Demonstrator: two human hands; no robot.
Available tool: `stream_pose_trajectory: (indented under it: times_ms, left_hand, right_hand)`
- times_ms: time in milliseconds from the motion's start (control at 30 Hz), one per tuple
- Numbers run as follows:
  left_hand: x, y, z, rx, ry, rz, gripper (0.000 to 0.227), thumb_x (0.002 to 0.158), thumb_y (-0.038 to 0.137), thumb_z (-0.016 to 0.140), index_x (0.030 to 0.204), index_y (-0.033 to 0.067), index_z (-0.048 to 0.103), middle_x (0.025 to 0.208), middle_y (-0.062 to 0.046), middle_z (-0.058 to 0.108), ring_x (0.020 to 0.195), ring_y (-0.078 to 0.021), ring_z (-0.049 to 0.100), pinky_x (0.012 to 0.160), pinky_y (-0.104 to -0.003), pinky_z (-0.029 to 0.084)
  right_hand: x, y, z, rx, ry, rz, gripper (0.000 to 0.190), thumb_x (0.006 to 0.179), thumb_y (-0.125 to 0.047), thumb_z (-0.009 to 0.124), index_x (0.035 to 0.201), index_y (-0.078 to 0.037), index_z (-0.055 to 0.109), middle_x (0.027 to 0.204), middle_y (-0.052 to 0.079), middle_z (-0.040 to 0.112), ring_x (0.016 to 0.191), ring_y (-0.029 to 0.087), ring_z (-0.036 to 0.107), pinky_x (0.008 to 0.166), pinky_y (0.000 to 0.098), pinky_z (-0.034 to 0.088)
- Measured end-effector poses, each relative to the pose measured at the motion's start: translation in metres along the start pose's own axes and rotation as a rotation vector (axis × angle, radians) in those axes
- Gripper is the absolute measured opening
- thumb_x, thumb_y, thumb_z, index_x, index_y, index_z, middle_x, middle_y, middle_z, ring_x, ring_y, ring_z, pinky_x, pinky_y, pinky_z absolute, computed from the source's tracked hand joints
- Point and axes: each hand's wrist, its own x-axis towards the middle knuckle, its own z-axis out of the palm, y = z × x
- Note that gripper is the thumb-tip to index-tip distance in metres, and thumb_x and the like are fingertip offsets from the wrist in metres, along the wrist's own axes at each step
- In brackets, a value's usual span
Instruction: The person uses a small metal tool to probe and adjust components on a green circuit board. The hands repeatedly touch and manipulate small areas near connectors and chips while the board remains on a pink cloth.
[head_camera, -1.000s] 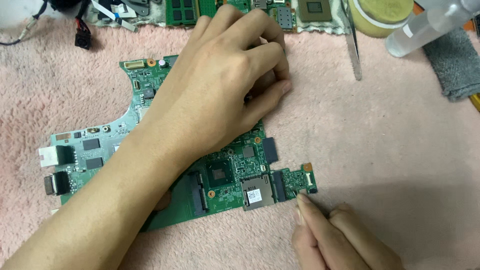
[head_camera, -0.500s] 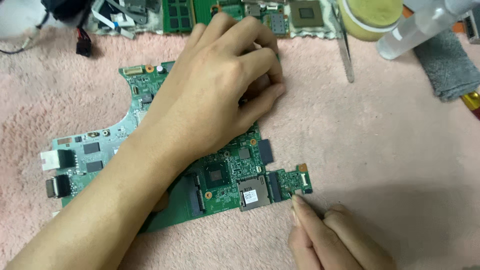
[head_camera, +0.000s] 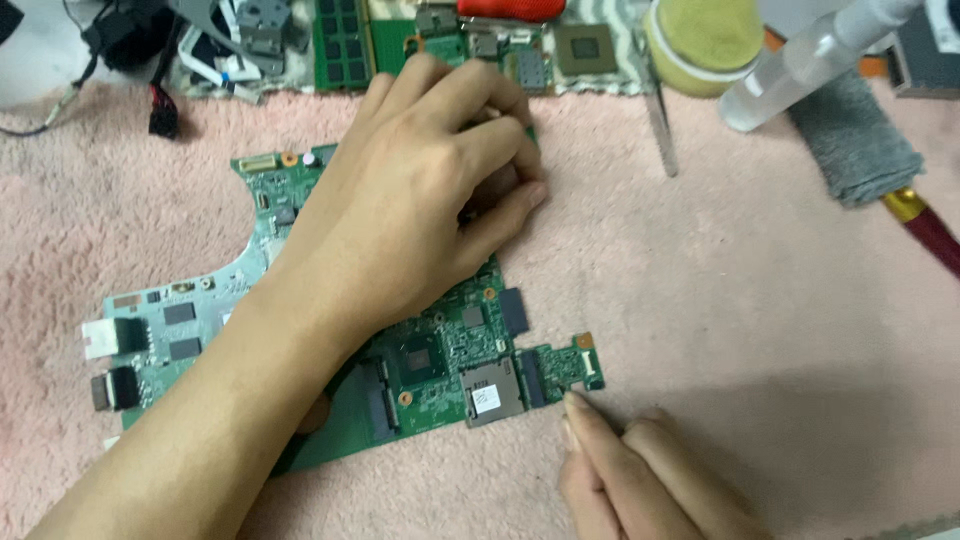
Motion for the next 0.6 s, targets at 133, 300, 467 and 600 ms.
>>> stream_pose_trajectory:
  times_ms: [133, 300, 467, 600]
  left_hand:
    - [0.0, 0.001, 0.002, -0.003, -0.004, -0.007, 0.016, 0.111, 0.019, 0.087, 0.109, 0.0081, 0.076, 0.127, -0.011, 0.068, 0.112, -0.0381, 0.057, 0.09, -0.052, 0.047]
    - [0.003, 0.002, 0.001, -0.017, -0.006, -0.048, 0.016, 0.108, 0.022, 0.085, 0.109, 0.0069, 0.081, 0.125, -0.012, 0.073, 0.11, -0.0348, 0.06, 0.088, -0.05, 0.05]
    - [0.003, 0.002, 0.003, -0.035, -0.005, -0.08, 0.015, 0.107, 0.026, 0.081, 0.107, 0.0115, 0.079, 0.125, -0.008, 0.071, 0.109, -0.036, 0.06, 0.087, -0.053, 0.047]
    - [0.002, 0.002, 0.003, -0.052, -0.013, -0.111, 0.016, 0.107, 0.027, 0.081, 0.106, 0.0112, 0.079, 0.126, -0.009, 0.072, 0.111, -0.0359, 0.061, 0.087, -0.052, 0.048]
  right_hand:
    - [0.007, -0.004, 0.0, -0.004, 0.019, -0.129, 0.036, 0.102, 0.01, 0.065, 0.07, -0.005, 0.065, 0.102, 0.008, 0.082, 0.062, 0.013, 0.059, 0.061, 0.0245, 0.055]
    - [-0.002, -0.031, 0.007, 0.125, 0.076, 0.631, 0.022, 0.095, -0.007, 0.081, 0.105, -0.024, 0.089, 0.061, -0.01, 0.058, 0.043, 0.008, 0.043, 0.046, 0.0251, 0.04]
    - [-0.017, 0.009, 0.004, 0.258, -0.079, 0.759, 0.024, 0.088, -0.029, 0.081, 0.103, -0.038, 0.096, 0.075, -0.015, 0.084, 0.052, 0.007, 0.071, 0.052, 0.0293, 0.051]
    - [-0.003, 0.06, -0.006, 0.565, -0.161, 0.859, 0.018, 0.082, -0.017, 0.091, 0.093, -0.024, 0.103, 0.077, -0.009, 0.091, 0.051, 0.004, 0.074, 0.051, 0.0208, 0.049]
